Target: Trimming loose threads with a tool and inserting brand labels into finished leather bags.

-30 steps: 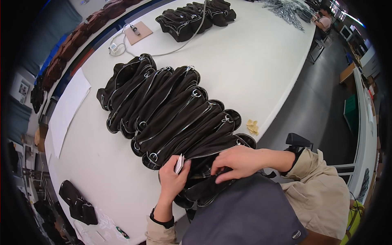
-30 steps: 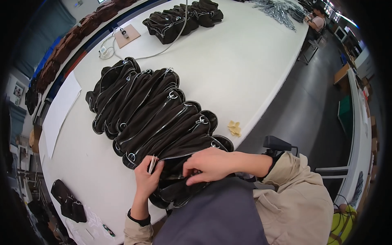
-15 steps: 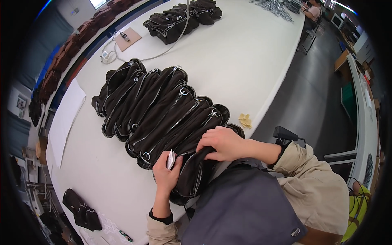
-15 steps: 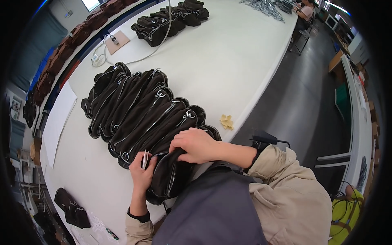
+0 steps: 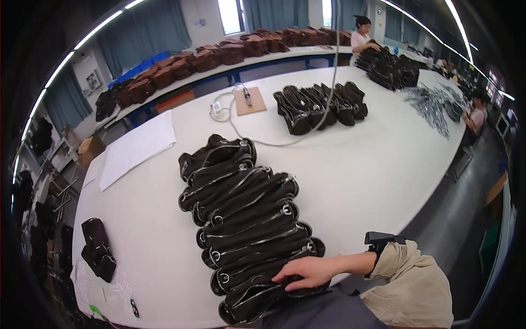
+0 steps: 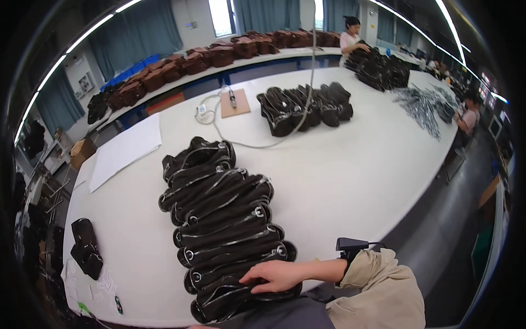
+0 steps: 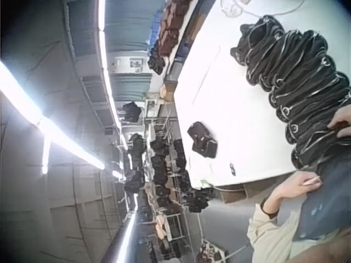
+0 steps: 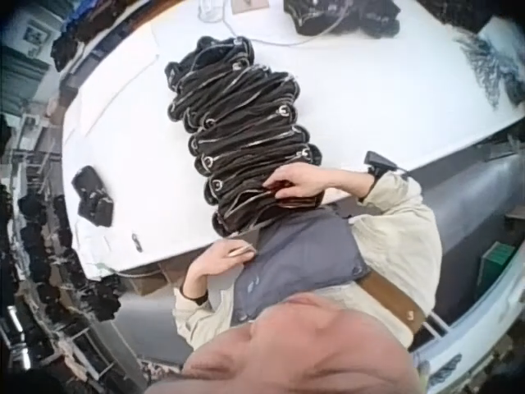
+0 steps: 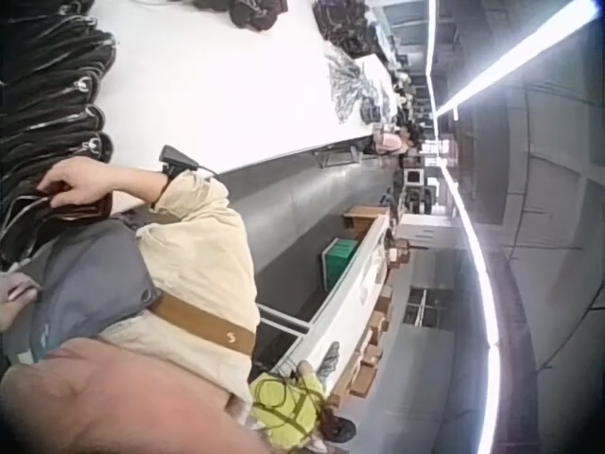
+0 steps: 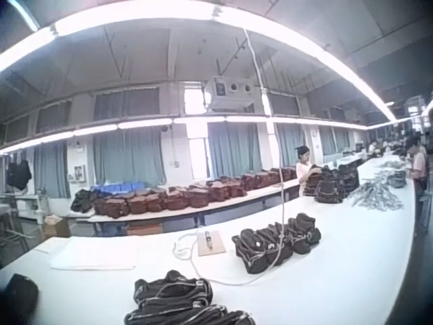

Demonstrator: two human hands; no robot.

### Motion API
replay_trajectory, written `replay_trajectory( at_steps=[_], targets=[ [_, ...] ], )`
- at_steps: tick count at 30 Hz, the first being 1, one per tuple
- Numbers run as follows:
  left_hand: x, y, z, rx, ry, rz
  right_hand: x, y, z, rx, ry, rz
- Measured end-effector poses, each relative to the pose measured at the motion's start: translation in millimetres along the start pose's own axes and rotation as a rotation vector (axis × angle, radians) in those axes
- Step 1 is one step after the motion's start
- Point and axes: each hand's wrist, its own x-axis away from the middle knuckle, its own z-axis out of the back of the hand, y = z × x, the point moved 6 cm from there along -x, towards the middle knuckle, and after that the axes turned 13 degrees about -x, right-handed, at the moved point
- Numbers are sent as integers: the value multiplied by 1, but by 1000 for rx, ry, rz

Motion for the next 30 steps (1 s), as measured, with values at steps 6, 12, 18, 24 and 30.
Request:
replay_trajectory(
  at_steps=[6, 12, 18, 24, 30],
  targets=[
    [-64, -63, -96, 296, 663, 391, -54, -25, 124, 170, 179, 55],
    [-136, -74, -141, 871, 1087, 429, -190, 29, 307, 779, 525, 131],
    [-158, -44, -123, 1172, 1371, 399, -253, 140, 290, 941, 64, -229],
    [-145, -132, -145, 709, 1349, 786, -189, 100, 186, 614, -208, 36],
    [-146, -116, -138, 602, 1215, 862, -232, 65, 227, 8, -242, -294]
  ],
)
